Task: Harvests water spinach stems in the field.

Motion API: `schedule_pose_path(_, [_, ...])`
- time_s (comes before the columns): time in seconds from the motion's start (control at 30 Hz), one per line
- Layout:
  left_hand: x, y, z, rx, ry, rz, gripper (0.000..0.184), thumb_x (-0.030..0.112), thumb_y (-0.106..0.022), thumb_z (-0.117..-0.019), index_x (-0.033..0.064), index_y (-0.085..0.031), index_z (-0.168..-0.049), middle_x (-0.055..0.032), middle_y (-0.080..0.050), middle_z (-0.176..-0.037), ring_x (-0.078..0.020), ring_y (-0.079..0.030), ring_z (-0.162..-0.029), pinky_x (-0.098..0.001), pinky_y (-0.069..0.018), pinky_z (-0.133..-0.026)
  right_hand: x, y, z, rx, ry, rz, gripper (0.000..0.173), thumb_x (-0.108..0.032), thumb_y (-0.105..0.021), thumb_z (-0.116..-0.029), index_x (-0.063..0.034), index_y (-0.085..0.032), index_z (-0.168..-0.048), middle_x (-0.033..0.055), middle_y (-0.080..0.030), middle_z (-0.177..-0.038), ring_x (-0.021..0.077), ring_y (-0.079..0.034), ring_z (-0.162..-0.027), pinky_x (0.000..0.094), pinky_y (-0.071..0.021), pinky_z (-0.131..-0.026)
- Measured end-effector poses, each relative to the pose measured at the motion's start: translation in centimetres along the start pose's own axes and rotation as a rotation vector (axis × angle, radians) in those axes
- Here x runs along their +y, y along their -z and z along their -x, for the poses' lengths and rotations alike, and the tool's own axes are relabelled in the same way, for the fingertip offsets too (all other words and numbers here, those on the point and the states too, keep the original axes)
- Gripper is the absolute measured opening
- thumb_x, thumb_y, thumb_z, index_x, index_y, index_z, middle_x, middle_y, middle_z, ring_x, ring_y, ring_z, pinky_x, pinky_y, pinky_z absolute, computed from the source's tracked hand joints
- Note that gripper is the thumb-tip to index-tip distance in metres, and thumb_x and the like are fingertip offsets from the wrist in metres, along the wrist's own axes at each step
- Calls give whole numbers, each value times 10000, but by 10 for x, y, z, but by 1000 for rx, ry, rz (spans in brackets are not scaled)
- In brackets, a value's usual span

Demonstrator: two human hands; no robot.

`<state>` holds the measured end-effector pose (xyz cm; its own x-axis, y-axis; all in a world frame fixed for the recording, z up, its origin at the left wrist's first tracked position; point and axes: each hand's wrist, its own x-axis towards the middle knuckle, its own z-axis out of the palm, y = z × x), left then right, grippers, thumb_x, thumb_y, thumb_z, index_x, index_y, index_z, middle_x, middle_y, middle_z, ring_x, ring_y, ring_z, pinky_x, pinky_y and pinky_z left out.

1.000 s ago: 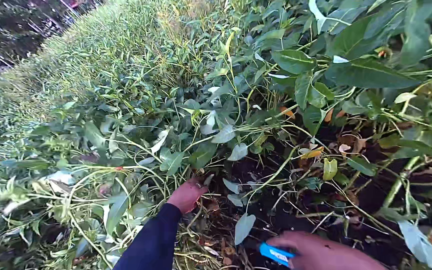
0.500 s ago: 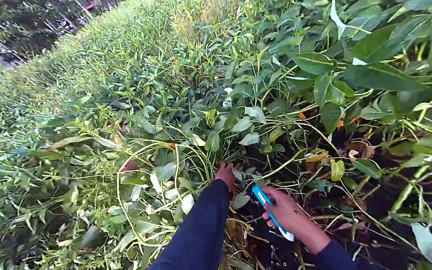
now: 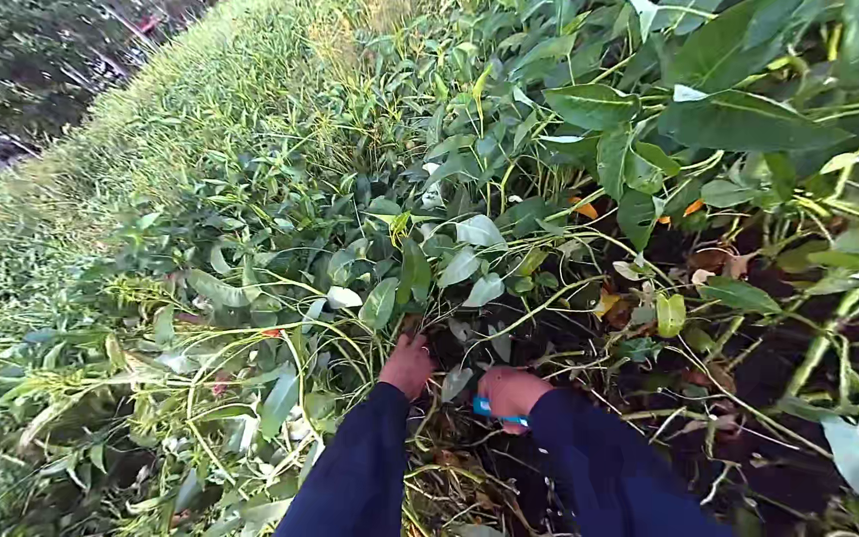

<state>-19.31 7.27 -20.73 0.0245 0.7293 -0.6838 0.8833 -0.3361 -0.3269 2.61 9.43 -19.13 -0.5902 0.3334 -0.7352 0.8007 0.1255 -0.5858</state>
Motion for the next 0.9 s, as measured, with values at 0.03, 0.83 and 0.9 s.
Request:
schedule_pose_path(0.03, [-7,-7,11,0,-9,8,415,18,-684,-864,153,-709,-1257,-89,-635,-1361,-343,-380,-1459,-614,-247,-1194,10,-3,18,-143,22,66,357,-158,-585,-1006,-119,-639,-1357,194,-691,-1134,304,-707,-867,513,-584,-807])
schedule_pose_path(0.83, [12,-13,8,-147,-26,6,284,35,-591,-974,66,-708,-1231,-106,-655,-1339,-342,-372,-1474,-646,-86,-1239,25,-30,20,204,41,-422,442,-77,-489,-1052,-113,-493,-1492,200,-626,-1265,294,-709,-926,448,-601,-807])
schedule_pose_path(0.9, [9,-16,13,-105,-50,-3,284,25,-613,-957,88,-715,-1214,-94,-673,-1297,-343,-401,-1448,-661,-101,-1225,8,-35,-11,347,31,-389,428,-82,-526,-1033,-99,-543,-1460,217,-623,-1317,353,-679,-1094,521,-563,-945])
